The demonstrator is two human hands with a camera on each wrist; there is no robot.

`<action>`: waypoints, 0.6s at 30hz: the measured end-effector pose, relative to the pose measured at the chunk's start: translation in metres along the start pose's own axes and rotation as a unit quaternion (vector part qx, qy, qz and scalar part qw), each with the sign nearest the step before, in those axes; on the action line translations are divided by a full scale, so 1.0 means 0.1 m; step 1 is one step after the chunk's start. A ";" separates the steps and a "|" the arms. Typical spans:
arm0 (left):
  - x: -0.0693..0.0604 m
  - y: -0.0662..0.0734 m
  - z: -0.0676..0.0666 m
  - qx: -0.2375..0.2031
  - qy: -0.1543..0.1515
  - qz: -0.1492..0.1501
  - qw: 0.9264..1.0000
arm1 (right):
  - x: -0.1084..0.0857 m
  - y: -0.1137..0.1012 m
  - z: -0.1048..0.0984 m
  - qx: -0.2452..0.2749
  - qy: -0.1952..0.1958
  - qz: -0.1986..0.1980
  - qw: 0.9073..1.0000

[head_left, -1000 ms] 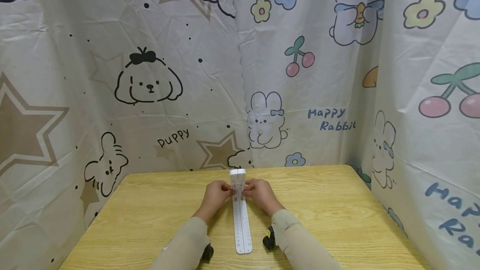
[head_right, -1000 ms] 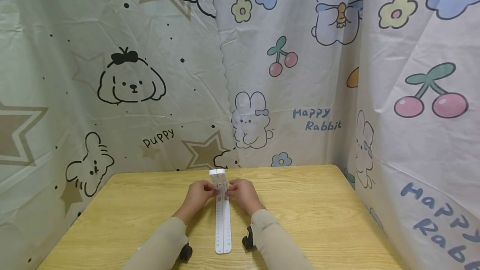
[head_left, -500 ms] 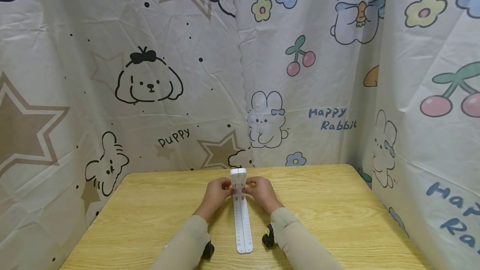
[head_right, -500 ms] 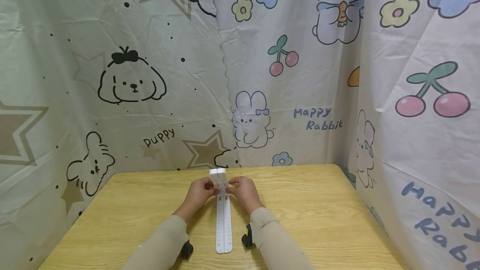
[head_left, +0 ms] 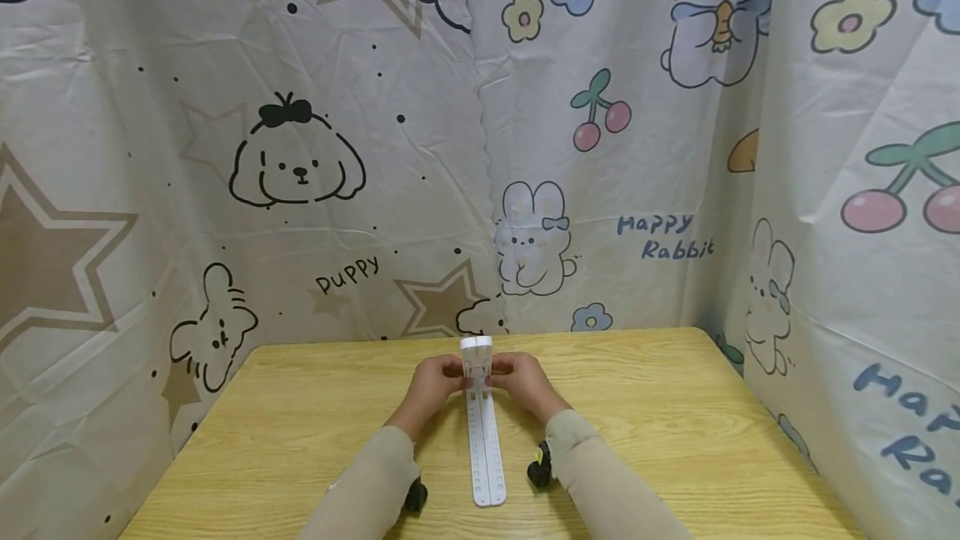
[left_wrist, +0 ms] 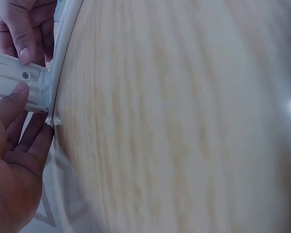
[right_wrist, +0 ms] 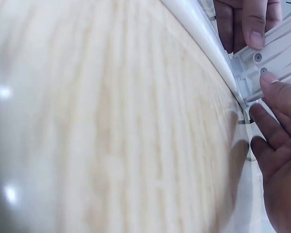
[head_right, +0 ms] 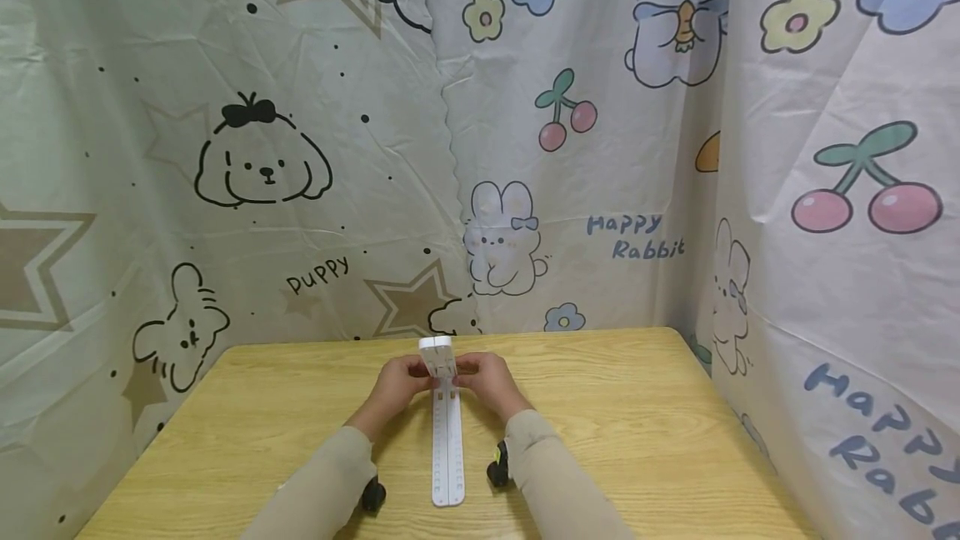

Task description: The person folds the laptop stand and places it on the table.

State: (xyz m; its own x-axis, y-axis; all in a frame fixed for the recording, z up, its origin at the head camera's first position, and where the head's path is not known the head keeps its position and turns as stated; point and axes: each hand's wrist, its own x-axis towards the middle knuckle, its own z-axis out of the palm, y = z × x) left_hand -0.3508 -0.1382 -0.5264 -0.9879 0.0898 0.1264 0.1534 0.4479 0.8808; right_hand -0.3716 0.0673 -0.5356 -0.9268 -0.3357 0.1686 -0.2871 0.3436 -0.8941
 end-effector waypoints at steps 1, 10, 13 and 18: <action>0.00 0.00 0.00 -0.004 -0.001 -0.003 1.000 | 0.00 0.01 0.00 0.000 -0.001 -0.002 1.000; 0.03 -0.04 -0.03 -0.007 -0.008 -0.015 1.000 | 0.06 0.07 -0.02 -0.005 -0.009 -0.004 1.000; 0.04 -0.05 -0.05 -0.006 -0.014 -0.012 1.000 | 0.06 0.07 -0.04 -0.010 -0.015 -0.003 1.000; 0.03 -0.07 -0.07 -0.006 -0.035 -0.005 0.999 | 0.05 0.07 -0.07 -0.014 -0.035 -0.007 0.999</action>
State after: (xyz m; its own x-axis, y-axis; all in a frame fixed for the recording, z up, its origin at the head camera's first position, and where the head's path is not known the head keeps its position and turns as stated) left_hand -0.3550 -0.1476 -0.5287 -0.9852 0.1482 0.0862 0.1435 0.4380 0.8874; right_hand -0.3800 0.0743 -0.5375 -0.9036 -0.4007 0.1511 -0.3079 0.3626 -0.8796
